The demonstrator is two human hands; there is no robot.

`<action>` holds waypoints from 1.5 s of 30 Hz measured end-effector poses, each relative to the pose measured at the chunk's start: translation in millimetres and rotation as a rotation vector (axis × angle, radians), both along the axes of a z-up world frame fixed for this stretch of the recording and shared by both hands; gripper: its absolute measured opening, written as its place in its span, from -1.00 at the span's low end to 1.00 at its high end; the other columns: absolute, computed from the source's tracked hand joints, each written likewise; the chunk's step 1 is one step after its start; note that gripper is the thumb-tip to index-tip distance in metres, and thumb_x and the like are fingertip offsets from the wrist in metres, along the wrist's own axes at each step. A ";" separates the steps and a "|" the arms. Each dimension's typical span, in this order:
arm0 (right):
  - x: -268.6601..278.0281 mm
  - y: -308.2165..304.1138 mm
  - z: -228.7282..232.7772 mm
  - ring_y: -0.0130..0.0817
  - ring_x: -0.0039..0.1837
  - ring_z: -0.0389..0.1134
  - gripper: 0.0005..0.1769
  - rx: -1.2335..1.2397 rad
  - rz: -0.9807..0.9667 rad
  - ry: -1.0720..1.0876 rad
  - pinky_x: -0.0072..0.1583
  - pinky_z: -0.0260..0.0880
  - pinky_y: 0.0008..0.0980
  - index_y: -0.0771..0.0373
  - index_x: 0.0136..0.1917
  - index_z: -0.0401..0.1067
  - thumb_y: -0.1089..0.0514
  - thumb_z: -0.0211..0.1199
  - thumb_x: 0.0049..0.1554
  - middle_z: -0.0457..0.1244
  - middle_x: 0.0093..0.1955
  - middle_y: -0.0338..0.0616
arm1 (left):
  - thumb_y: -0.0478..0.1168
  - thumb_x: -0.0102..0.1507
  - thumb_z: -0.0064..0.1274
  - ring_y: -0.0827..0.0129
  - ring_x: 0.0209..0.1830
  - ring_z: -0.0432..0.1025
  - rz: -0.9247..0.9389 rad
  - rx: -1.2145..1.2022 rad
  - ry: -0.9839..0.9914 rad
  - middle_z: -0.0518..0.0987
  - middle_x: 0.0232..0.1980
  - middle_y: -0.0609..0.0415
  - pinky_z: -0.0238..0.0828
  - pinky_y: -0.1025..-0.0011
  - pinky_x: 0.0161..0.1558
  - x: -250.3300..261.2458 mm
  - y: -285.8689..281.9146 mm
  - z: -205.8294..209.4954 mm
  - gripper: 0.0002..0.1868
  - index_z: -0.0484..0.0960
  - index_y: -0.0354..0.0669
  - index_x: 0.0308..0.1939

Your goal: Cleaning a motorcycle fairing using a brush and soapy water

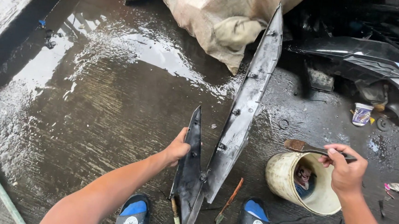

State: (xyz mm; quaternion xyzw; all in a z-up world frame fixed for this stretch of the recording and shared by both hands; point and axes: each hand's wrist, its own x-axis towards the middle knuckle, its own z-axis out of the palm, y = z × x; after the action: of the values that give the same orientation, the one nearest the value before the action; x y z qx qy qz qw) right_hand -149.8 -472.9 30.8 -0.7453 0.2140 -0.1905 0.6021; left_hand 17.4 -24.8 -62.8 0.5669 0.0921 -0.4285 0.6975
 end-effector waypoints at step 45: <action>232.8 146.2 -89.9 0.18 0.17 0.46 -0.76 -0.832 1.120 0.688 0.21 0.44 0.12 0.07 -0.01 0.67 0.07 0.28 0.08 0.49 0.02 0.05 | 0.03 0.15 0.04 0.21 0.19 0.36 -1.054 0.948 -1.079 0.29 0.09 0.20 0.36 0.11 0.17 43.9 59.5 60.9 -0.26 0.10 0.60 0.38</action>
State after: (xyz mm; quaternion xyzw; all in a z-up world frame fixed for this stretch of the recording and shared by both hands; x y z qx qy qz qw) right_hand 83.0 -326.7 -59.0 -0.9242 -0.1086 0.3195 0.1789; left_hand 61.3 34.7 -1.9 0.8893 -0.3539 -0.2851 0.0502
